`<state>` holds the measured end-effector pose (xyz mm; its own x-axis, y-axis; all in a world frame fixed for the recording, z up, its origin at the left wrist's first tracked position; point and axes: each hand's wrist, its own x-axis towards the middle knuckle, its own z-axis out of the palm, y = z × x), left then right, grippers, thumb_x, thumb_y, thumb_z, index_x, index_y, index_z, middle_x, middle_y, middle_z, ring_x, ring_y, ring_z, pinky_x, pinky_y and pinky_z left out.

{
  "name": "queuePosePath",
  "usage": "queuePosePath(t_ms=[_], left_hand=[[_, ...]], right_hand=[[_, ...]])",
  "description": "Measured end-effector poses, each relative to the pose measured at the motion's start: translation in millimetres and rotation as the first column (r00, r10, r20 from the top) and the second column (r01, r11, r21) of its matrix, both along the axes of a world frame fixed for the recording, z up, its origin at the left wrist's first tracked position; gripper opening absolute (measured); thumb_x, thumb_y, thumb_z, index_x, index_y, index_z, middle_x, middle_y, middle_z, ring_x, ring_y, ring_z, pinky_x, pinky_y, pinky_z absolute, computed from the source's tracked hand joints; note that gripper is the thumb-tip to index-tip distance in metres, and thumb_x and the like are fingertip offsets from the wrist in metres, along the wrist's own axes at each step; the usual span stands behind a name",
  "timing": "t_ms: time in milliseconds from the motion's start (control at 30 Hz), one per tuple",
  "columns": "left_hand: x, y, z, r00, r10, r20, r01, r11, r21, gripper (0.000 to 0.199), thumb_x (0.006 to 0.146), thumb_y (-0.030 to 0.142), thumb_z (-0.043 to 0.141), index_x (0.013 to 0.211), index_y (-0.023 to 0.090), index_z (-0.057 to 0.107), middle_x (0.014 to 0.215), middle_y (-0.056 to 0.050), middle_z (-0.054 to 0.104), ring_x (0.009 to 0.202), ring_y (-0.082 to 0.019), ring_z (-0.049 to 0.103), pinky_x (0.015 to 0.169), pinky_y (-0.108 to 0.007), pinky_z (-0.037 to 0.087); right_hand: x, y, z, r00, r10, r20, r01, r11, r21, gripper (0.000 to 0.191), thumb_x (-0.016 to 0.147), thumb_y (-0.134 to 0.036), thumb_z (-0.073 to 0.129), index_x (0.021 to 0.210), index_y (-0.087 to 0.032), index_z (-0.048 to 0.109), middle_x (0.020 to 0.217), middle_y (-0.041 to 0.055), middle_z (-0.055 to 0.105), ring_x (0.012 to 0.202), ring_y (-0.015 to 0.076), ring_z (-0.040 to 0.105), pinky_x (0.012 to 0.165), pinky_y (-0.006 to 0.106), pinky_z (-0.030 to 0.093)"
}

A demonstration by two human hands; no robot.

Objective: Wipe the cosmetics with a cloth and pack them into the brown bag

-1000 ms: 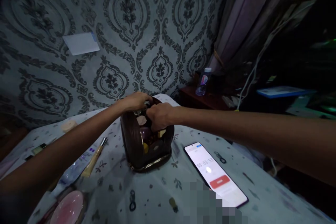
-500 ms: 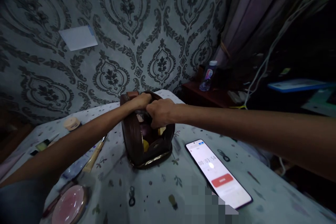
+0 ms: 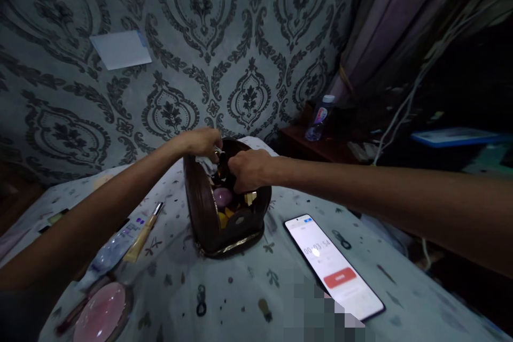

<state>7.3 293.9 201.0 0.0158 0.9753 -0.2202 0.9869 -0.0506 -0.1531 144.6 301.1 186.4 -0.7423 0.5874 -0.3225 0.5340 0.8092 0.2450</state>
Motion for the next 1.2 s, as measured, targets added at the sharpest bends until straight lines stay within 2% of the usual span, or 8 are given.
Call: queuePosePath(t_ms=[300,467,567,700,867,1000,1100,1200], left_hand=[[-2.7,-4.9,-7.0,0.998,-0.059,-0.020,0.058,0.996,-0.065,0.041,0.072,0.019,0.074,0.112,0.009,0.071,0.109,-0.013,0.073,0.099,-0.024,0.067,0.078,-0.024,0.050],[-11.5,-4.0,-15.0,0.996,-0.086,0.010,0.087,0.996,-0.024,0.039,0.073,0.019,0.072,0.111,0.011,0.071,0.106,-0.012,0.074,0.097,-0.023,0.067,0.077,-0.025,0.050],[-12.4,-4.8,-16.7,0.997,-0.073,0.019,0.073,0.997,-0.011,0.040,0.072,0.022,0.072,0.110,0.012,0.071,0.104,-0.010,0.074,0.094,-0.021,0.068,0.075,-0.023,0.049],[-11.8,-7.6,-15.5,0.997,-0.078,0.009,0.078,0.996,-0.032,0.034,0.073,0.020,0.070,0.106,0.012,0.072,0.100,-0.010,0.075,0.092,-0.021,0.067,0.071,-0.024,0.048],[-17.5,-5.6,-22.3,0.997,-0.043,0.070,0.042,0.999,0.017,0.039,0.071,0.021,0.073,0.110,0.017,0.071,0.102,-0.006,0.075,0.093,-0.019,0.067,0.072,-0.022,0.048],[-22.9,-1.7,-31.2,0.989,-0.069,0.130,0.061,0.996,0.065,0.038,0.068,0.019,0.074,0.105,0.019,0.072,0.099,-0.004,0.075,0.094,-0.018,0.067,0.078,-0.021,0.048],[-25.9,-1.2,-36.0,0.987,-0.076,0.139,0.063,0.994,0.095,0.034,0.068,0.019,0.074,0.102,0.018,0.072,0.097,-0.005,0.075,0.092,-0.019,0.067,0.078,-0.022,0.048],[-28.9,-2.2,-39.1,0.981,-0.087,0.175,0.065,0.990,0.126,0.033,0.067,0.019,0.075,0.100,0.018,0.072,0.093,-0.004,0.075,0.090,-0.019,0.068,0.079,-0.023,0.049]], right_hand=[[-13.9,0.1,-5.1,0.993,0.103,0.059,-0.109,0.987,0.119,0.025,0.082,-0.023,0.062,0.103,-0.014,0.073,0.106,0.0171,0.071,0.104,0.0312,0.066,0.078,0.036,0.052],[-23.4,5.5,-11.5,0.989,0.150,0.019,-0.151,0.971,0.184,0.031,0.089,-0.010,0.049,0.112,-0.011,0.069,0.112,0.0194,0.070,0.107,0.0281,0.066,0.082,0.033,0.051],[-29.0,8.6,-14.9,0.976,0.199,0.087,-0.211,0.966,0.150,0.031,0.089,-0.008,0.049,0.113,-0.011,0.069,0.115,0.0182,0.069,0.110,0.0268,0.065,0.087,0.032,0.050],[-32.1,16.6,-16.4,0.973,0.203,0.107,-0.214,0.971,0.104,0.030,0.088,-0.008,0.051,0.113,-0.009,0.069,0.115,0.0175,0.070,0.110,0.0269,0.065,0.088,0.032,0.050],[-31.6,26.9,-15.4,0.985,0.172,0.034,-0.174,0.984,0.050,0.034,0.079,-0.022,0.069,0.111,-0.009,0.070,0.109,0.0167,0.071,0.103,0.0283,0.067,0.079,0.028,0.051],[-31.4,34.7,-15.5,0.987,0.161,0.011,-0.161,0.987,0.022,0.035,0.072,-0.023,0.075,0.105,-0.011,0.072,0.099,0.0130,0.073,0.093,0.0248,0.069,0.069,0.025,0.048],[-32.1,42.1,-9.5,0.977,0.210,-0.037,-0.211,0.977,-0.013,0.036,0.069,-0.021,0.076,0.103,-0.011,0.072,0.101,0.0110,0.073,0.092,0.0225,0.067,0.068,0.023,0.045],[-34.2,45.7,1.9,0.972,0.234,-0.021,-0.234,0.972,0.008,0.027,0.070,-0.017,0.073,0.096,-0.010,0.073,0.089,0.0078,0.074,0.084,0.0198,0.067,0.065,0.022,0.043]])
